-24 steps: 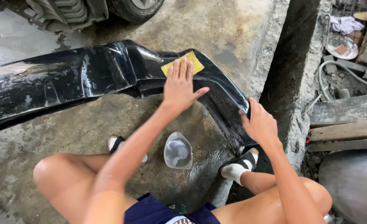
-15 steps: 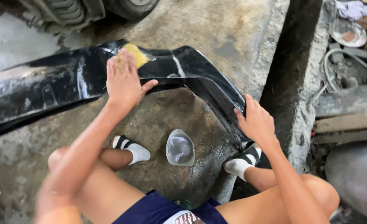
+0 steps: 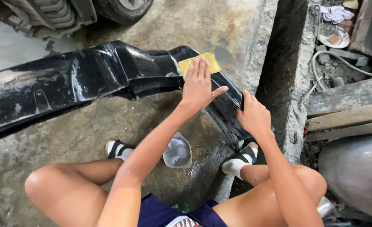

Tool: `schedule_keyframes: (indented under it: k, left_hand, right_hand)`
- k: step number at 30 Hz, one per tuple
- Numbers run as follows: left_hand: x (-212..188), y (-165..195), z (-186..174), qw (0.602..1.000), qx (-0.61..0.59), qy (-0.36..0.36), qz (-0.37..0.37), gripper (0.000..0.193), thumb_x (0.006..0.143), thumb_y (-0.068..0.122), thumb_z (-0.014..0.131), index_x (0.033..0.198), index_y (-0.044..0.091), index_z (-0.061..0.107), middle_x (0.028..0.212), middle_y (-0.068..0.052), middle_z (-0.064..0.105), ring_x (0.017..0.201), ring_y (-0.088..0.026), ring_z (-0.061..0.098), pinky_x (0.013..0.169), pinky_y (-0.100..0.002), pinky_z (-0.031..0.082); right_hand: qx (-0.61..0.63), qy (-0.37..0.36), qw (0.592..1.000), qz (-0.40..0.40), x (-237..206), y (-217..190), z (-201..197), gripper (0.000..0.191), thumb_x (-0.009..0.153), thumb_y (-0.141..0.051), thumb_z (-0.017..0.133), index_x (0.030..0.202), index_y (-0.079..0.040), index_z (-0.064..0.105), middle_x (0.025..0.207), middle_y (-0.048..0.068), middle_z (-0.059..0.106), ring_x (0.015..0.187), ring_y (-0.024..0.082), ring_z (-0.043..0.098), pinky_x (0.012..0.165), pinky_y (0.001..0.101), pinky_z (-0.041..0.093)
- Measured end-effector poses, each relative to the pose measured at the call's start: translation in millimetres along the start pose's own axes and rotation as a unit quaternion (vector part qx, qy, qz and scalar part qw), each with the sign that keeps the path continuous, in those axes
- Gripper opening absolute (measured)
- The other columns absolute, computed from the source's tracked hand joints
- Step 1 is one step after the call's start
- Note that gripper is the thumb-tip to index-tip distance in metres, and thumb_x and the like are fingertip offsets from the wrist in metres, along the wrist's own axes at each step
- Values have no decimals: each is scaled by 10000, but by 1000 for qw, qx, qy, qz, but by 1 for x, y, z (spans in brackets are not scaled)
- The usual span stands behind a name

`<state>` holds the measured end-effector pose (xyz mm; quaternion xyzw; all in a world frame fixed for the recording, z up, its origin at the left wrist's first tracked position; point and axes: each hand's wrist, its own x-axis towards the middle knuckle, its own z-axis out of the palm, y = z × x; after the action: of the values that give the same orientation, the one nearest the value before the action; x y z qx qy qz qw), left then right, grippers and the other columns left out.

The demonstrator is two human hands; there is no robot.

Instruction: The person sits on the floor of an auto body shop and sands a black car bumper, rubbing a yellow abrasive pad along its edges and surface. They periodically dip the pad in a small water bowl, wipe the bumper with a cloth, and reposition the bumper to sand different sections.

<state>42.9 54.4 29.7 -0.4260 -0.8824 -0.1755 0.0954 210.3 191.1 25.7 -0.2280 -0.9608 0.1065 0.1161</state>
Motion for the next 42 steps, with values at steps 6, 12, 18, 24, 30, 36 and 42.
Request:
schedule_keyframes:
  k: [6, 12, 18, 24, 30, 36, 42]
  left_hand:
    - [-28, -53, -27, 984, 94, -116, 92, 1188, 860, 851, 403, 1540, -109, 236, 1638, -253, 231, 1531, -361, 179, 1240, -444, 144]
    - [-11, -126, -55, 986, 97, -133, -8, 1142, 887, 848, 370, 1526, -99, 345, 1610, -256, 328, 1499, -362, 289, 1187, -475, 209]
    - [34, -103, -46, 980, 52, -165, -94, 1170, 899, 901, 325, 1545, -74, 325, 1639, -231, 322, 1550, -367, 250, 1266, -464, 180]
    - [-11, -31, -15, 989, 45, -133, 57, 1183, 855, 810, 572, 1544, -82, 211, 1627, -247, 223, 1521, -400, 205, 1216, -491, 209]
    - [-32, -41, -3, 985, -53, 92, 137, 519, 871, 84, 713, 1380, 143, 637, 1450, -62, 651, 1407, -263, 555, 1137, -410, 472]
    - [-116, -59, 47, 964, -126, -56, 227, 321, 817, 58, 680, 1124, 122, 747, 1045, -83, 757, 917, -296, 736, 751, -426, 593]
    - [-214, -45, 126, 849, -41, -518, 99, 194, 844, 187, 690, 1008, 131, 777, 1082, -171, 753, 1018, -369, 714, 863, -471, 568]
  right_hand:
    - [-6, -15, 1000, -20, -9, 0, 0, 553, 930, -318, 681, 1394, -72, 507, 1122, 206, 691, 948, 442, 680, 749, 546, 542]
    - [0, 18, 999, -37, -15, -6, 1, 547, 941, -328, 684, 1378, -45, 516, 1132, 207, 694, 936, 416, 691, 733, 510, 554]
    - [-6, -3, 1000, -11, -10, -8, -3, 573, 926, -385, 701, 1360, -55, 528, 1068, 192, 701, 913, 395, 700, 731, 492, 558]
    - [-6, -16, 1000, -2, -8, -10, -8, 591, 915, -391, 709, 1367, -58, 526, 1044, 184, 702, 898, 394, 703, 721, 495, 559]
    - [10, -14, 1000, -23, -14, -9, -6, 596, 906, -394, 711, 1366, -59, 534, 1090, 197, 700, 955, 402, 693, 765, 497, 557]
    - [23, -5, 999, -30, -16, -5, -6, 656, 888, -416, 721, 1381, -34, 516, 1105, 206, 696, 961, 398, 689, 761, 493, 555]
    - [13, -14, 1000, -12, -16, -2, -5, 622, 904, -424, 721, 1365, -53, 529, 1082, 185, 698, 962, 392, 687, 766, 495, 555]
